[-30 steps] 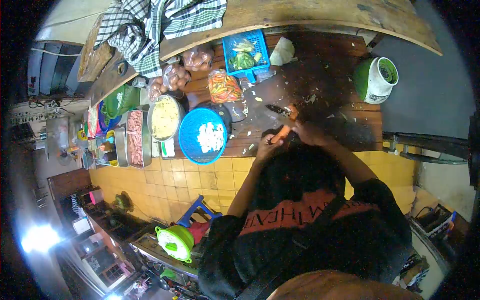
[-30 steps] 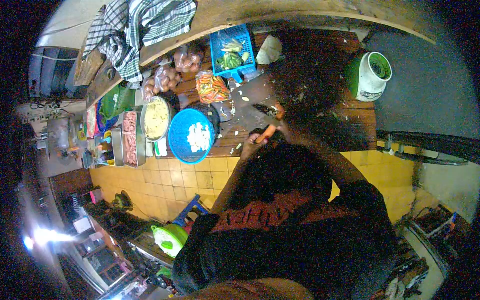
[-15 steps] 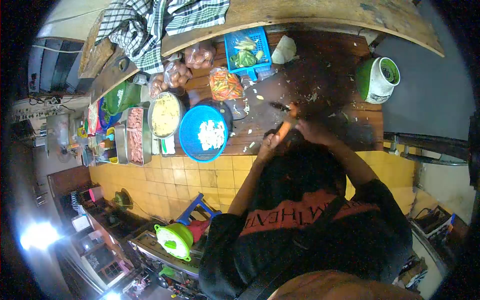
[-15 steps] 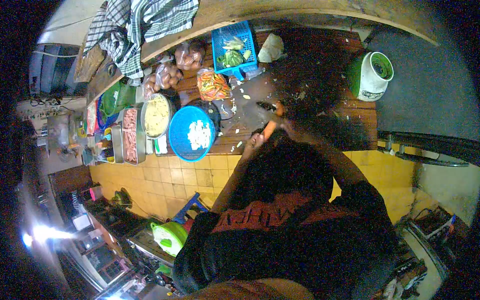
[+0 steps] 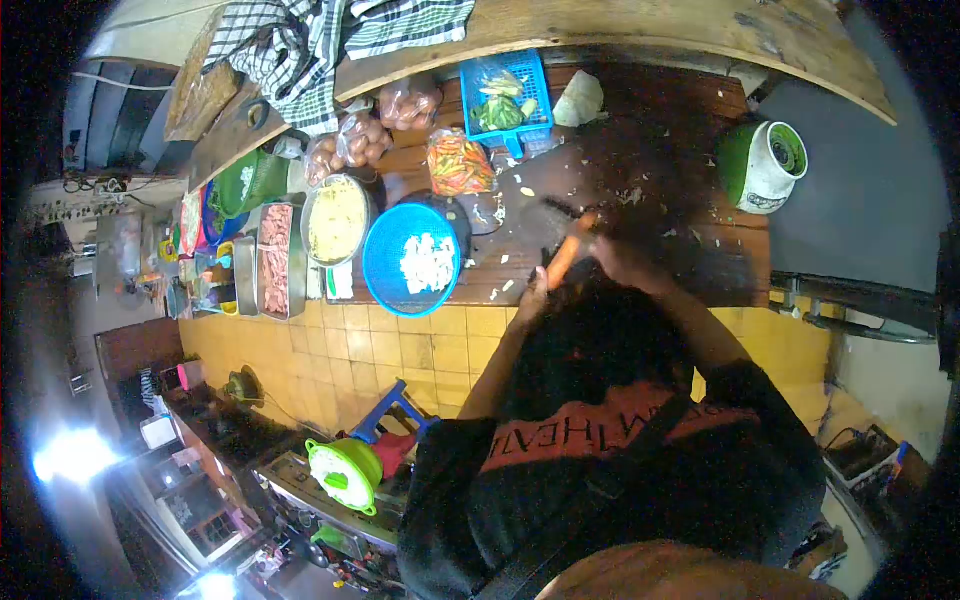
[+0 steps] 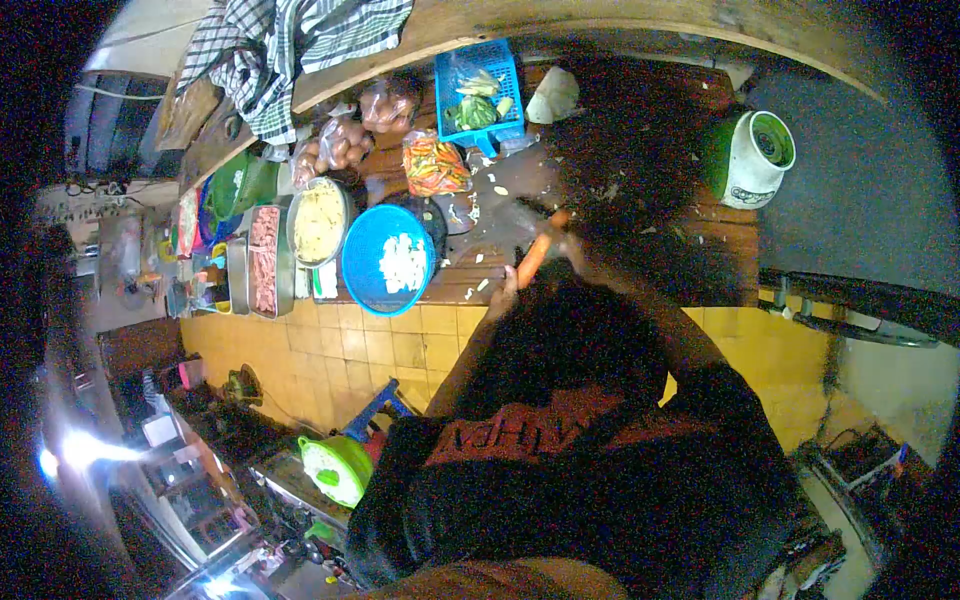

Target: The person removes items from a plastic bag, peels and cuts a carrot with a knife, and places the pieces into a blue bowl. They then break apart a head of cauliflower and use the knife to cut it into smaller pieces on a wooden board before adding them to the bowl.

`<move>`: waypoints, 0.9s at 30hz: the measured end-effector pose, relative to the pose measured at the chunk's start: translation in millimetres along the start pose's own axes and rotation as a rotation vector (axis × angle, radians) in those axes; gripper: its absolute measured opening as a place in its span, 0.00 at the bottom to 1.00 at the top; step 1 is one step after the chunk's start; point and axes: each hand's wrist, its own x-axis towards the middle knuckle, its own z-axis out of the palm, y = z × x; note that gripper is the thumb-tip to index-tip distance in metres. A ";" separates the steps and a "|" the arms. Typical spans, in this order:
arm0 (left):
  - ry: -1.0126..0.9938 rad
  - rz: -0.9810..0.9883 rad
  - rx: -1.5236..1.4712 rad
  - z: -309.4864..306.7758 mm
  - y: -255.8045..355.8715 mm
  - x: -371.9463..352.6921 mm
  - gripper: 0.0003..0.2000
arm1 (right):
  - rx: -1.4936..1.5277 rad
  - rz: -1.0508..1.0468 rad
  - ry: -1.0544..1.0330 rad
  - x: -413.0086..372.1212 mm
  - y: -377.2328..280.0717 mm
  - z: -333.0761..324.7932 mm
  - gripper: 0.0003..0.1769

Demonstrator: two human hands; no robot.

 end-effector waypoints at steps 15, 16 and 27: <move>-0.050 0.244 0.015 -14.8 -71.6 54.9 0.32 | 0.147 0.081 0.308 26.2 -5.1 -21.4 0.12; -0.090 0.299 -0.023 -14.2 -78.8 56.3 0.30 | -0.064 0.146 0.186 29.8 10.6 -32.3 0.13; -0.150 0.193 -0.196 -0.4 -42.6 45.9 0.34 | 0.113 0.078 -0.145 1.6 -1.1 -0.1 0.15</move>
